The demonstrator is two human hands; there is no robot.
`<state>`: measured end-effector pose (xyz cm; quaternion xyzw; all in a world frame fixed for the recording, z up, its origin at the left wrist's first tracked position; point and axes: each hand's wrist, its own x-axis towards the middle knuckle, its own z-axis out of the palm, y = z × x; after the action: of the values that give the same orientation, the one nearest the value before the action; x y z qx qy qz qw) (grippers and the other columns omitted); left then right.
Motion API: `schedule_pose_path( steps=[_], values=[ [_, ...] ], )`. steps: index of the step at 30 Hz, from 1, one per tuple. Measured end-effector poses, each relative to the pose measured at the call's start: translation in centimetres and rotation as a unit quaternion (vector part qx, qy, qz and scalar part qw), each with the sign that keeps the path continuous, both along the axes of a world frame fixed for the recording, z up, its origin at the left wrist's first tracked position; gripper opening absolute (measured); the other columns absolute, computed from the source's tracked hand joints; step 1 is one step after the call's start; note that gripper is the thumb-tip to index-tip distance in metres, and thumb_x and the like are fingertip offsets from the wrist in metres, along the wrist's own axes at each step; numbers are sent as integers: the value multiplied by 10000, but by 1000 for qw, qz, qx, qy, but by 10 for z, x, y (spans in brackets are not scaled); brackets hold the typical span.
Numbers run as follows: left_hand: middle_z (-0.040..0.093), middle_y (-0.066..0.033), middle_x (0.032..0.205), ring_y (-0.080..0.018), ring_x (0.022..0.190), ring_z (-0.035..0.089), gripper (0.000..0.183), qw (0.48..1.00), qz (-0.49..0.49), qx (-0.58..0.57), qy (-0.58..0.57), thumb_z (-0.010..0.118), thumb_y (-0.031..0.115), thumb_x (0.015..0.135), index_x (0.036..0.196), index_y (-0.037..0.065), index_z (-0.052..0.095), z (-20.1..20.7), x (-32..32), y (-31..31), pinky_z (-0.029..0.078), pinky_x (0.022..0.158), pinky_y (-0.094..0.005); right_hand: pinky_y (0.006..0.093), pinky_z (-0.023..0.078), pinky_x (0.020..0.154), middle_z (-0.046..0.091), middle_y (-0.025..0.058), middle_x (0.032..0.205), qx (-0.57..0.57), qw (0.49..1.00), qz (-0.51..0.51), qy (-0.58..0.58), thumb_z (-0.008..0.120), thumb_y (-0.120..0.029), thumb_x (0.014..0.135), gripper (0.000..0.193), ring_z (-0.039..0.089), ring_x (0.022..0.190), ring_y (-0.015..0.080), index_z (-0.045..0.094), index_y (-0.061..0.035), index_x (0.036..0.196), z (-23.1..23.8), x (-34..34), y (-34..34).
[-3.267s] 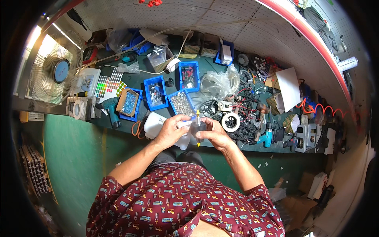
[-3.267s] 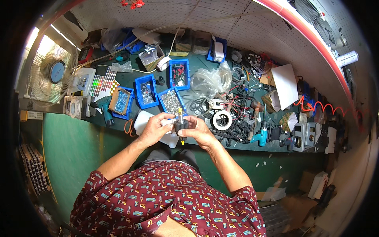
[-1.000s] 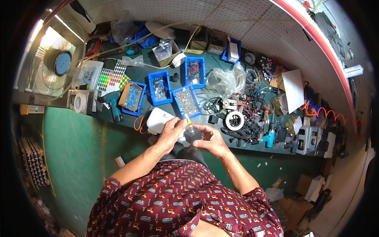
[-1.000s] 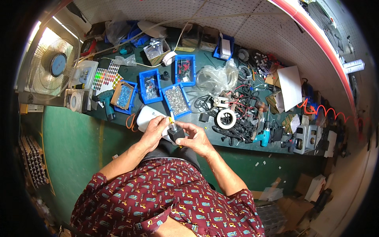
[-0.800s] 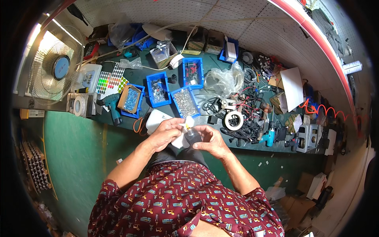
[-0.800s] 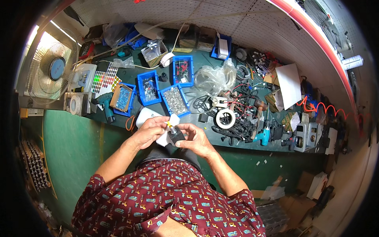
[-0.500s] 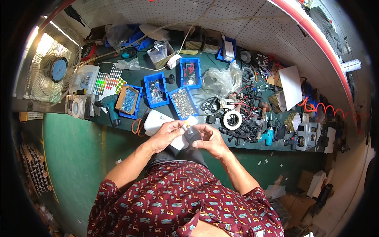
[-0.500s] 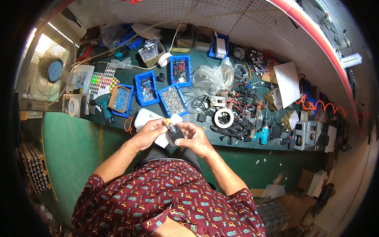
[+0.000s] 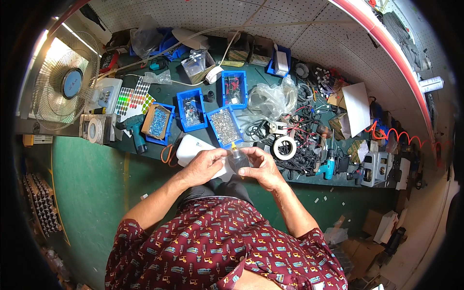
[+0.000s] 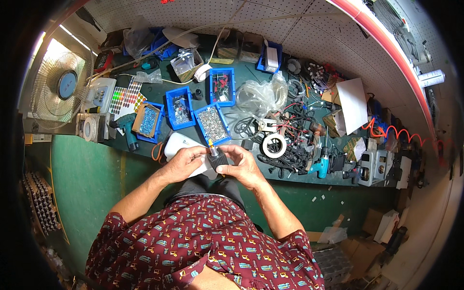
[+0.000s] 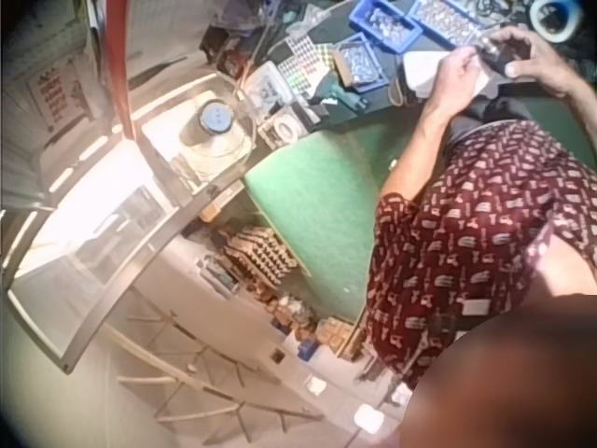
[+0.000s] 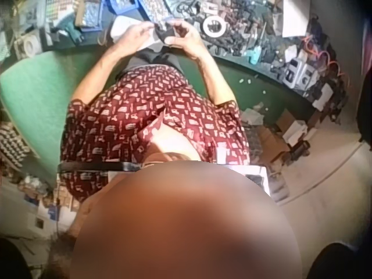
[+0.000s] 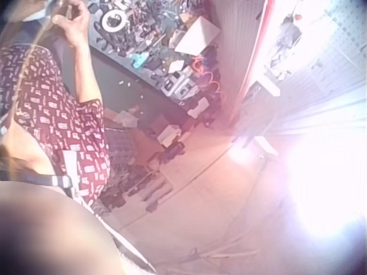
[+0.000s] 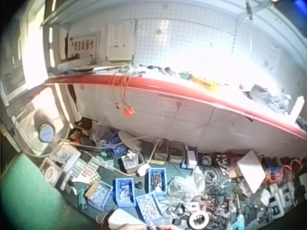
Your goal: The person is assembling a white plastic device, likely an electronic component. They use a screwdriver to attach a black component to the white casing, then use scissors to cut a piece of tape and secure the component. The person also handles a roll of tape and a plastic bag containing small parts.
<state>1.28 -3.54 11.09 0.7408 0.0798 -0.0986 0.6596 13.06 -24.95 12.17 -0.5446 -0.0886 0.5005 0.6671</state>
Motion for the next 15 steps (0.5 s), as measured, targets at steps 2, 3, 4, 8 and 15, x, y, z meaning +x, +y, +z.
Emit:
schedule_pose_path(
  steps=[2,3,4,8,15],
  values=[
    [702,-150,1000,-171,923,657,300,1000,8,-3,-3,519,45,953,1211,-63,627,3,0,-1,517,835,-333,340,542,943,646,91,1260,11,1000,2,-25,884,-22,746,651,590,1201,212,577,10,1320,-6,0,-1],
    [701,-156,992,-177,918,658,297,1000,12,-4,-4,519,42,948,1204,-64,627,5,0,-1,516,834,-340,341,543,941,645,93,1261,7,999,9,-36,883,-20,747,653,588,1205,210,575,11,1322,-6,1,-1],
    [701,-156,995,-178,919,659,298,1000,7,4,7,516,40,947,1204,-63,626,6,1,-1,516,836,-342,341,544,939,644,96,1261,4,999,16,-46,882,-18,747,655,586,1208,208,574,12,1324,-7,2,-2],
    [703,-151,997,-175,925,659,302,1000,1,17,15,515,37,941,1203,-67,624,9,2,1,516,838,-339,363,534,960,637,83,1234,2,998,29,-48,878,-1,744,656,591,1173,189,557,2,1316,-1,3,0],
    [683,-110,1137,-170,1084,631,354,998,13,-55,23,552,0,935,1281,-59,603,7,-1,4,500,962,-335,351,530,934,607,46,1171,11,995,10,-95,877,40,719,644,576,1118,160,524,-24,1255,-7,1,0]
  ],
)
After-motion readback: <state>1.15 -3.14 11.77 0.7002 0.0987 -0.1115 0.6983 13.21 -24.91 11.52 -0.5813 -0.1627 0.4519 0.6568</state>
